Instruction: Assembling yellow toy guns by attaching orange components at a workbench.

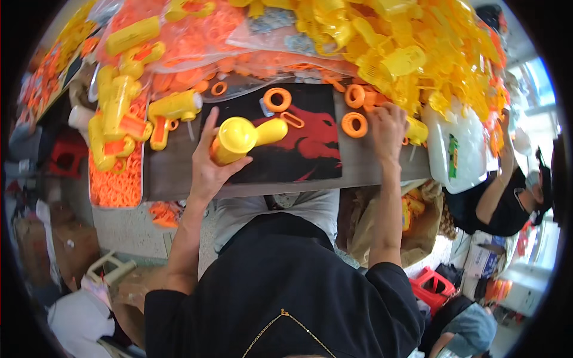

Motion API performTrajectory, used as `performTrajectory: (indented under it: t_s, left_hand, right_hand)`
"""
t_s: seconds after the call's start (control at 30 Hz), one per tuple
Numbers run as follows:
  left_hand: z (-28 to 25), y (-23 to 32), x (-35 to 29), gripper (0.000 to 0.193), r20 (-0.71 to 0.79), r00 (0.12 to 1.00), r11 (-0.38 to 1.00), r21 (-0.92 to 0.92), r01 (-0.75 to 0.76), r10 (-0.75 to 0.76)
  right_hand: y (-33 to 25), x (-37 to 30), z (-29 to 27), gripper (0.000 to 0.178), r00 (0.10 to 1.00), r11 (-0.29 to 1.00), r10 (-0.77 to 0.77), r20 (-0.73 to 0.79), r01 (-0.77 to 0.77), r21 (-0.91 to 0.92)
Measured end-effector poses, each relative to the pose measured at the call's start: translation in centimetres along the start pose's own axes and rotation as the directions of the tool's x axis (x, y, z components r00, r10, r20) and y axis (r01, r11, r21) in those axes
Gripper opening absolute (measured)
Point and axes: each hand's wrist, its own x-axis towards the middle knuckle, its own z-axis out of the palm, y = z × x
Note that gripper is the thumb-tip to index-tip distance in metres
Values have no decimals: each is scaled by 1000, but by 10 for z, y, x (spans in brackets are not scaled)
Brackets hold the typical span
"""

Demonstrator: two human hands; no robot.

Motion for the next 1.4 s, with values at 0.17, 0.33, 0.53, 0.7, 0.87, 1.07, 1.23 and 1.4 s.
performTrajectory:
  t_s: [0.17,0.33,0.53,0.7,0.87,1.07,1.23,1.4]
  left_hand:
    - [32,21,12,67,99,978,960,197,-200,183]
    - [42,18,8,73,191,950,930,230,-287,246]
    - [52,16,16,83,232,929,907,245,-343,289]
    - [45,11,23,87,358,802,782,241,-575,479]
    - [50,10,20,82,512,774,824,202,-530,373]
    - [52,8,17,75,569,747,817,211,-537,344]
    - [65,10,27,69,563,725,818,143,-557,395]
    - [46,7,19,76,528,770,823,209,-528,359]
  right_hand:
    - [-35,1,-32,19,952,273,123,279,-302,913]
    - [-130,-10,-38,25,854,-129,-307,421,-475,870]
    - [-151,-30,-27,30,959,694,-241,152,60,717]
    - [-145,-37,-18,33,954,707,-297,45,188,682]
    - [-143,-16,-30,47,931,385,-244,272,-164,908]
    - [-141,-5,-16,27,740,314,-655,152,84,946]
    - [-133,-9,-26,20,825,382,-558,92,157,911]
    - [-153,-11,-20,27,832,384,-547,95,148,911]
